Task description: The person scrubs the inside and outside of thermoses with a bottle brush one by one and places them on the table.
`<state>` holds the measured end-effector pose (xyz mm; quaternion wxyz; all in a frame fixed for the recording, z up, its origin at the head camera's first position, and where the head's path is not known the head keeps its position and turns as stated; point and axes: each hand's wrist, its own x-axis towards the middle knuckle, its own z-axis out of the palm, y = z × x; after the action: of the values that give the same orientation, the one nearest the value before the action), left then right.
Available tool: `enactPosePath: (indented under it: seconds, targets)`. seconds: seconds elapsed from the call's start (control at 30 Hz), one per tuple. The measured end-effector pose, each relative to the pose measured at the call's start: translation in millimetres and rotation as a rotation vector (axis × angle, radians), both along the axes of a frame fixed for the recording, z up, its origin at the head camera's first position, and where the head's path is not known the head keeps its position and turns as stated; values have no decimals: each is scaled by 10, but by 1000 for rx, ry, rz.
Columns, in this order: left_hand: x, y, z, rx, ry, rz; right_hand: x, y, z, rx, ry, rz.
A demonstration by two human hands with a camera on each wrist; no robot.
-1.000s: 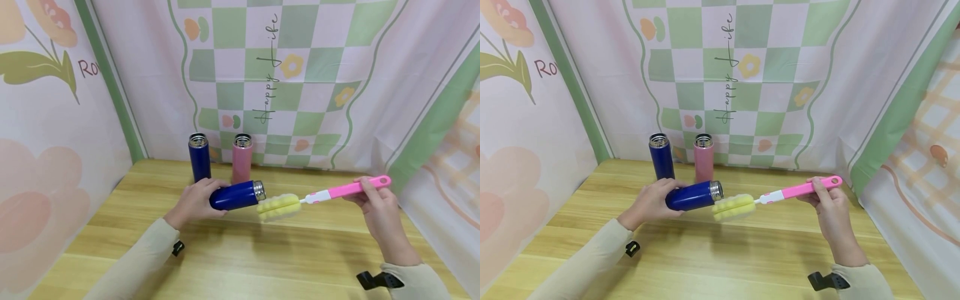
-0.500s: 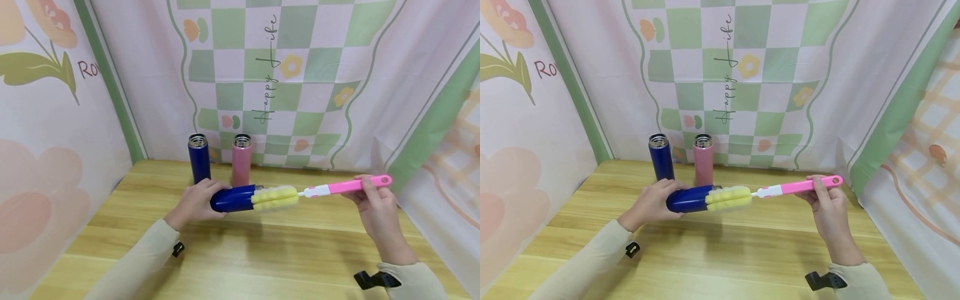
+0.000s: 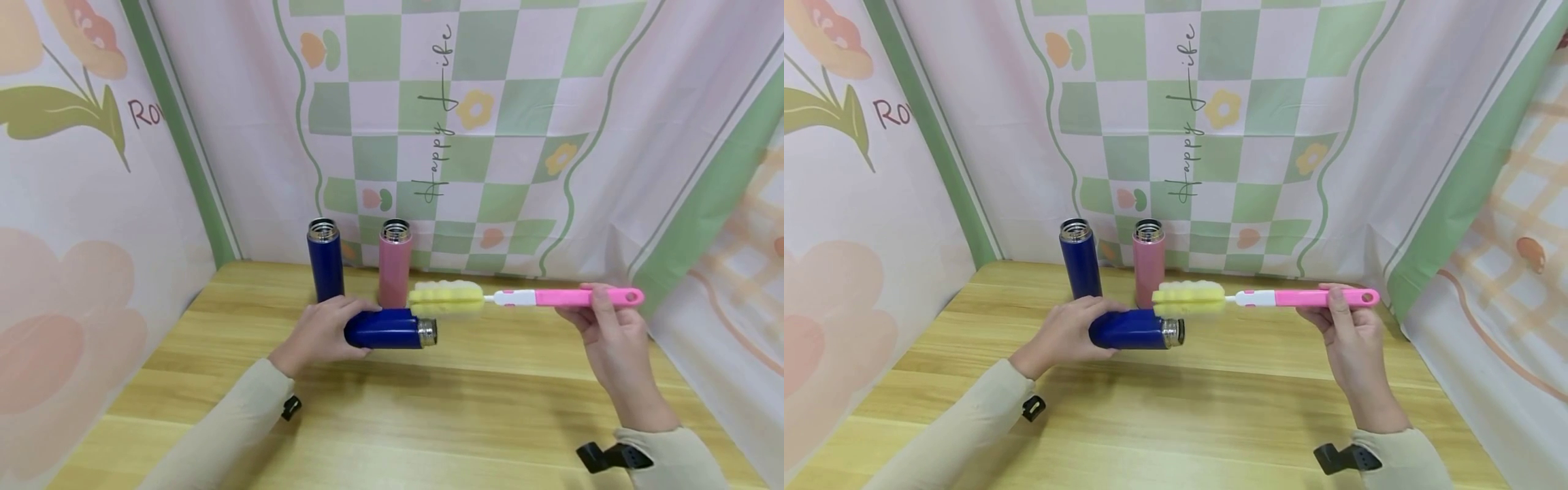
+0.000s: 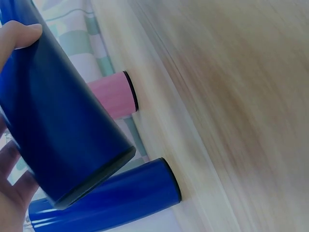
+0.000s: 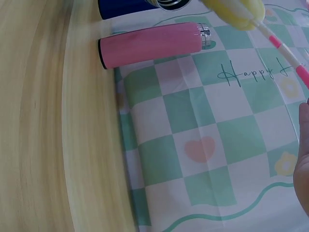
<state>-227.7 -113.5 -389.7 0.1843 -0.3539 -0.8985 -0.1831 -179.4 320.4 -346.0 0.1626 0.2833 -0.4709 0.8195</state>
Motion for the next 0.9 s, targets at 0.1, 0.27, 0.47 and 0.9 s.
enactPosePath:
  seconds: [0.1,0.27,0.47,0.9]
  targets:
    - [1,1,1,-2,10,-7,-4,8,-6,5,5,6]
    - [-3,1,-4,-1,18,-5,1,25,-14,19,-11,-26]
    - [-14,2,-22,39,-2,-9,14,38,-21,50,-36,-96]
    - [-48,-1,-37,158,-16,14,32,72,-20,113,-52,-190]
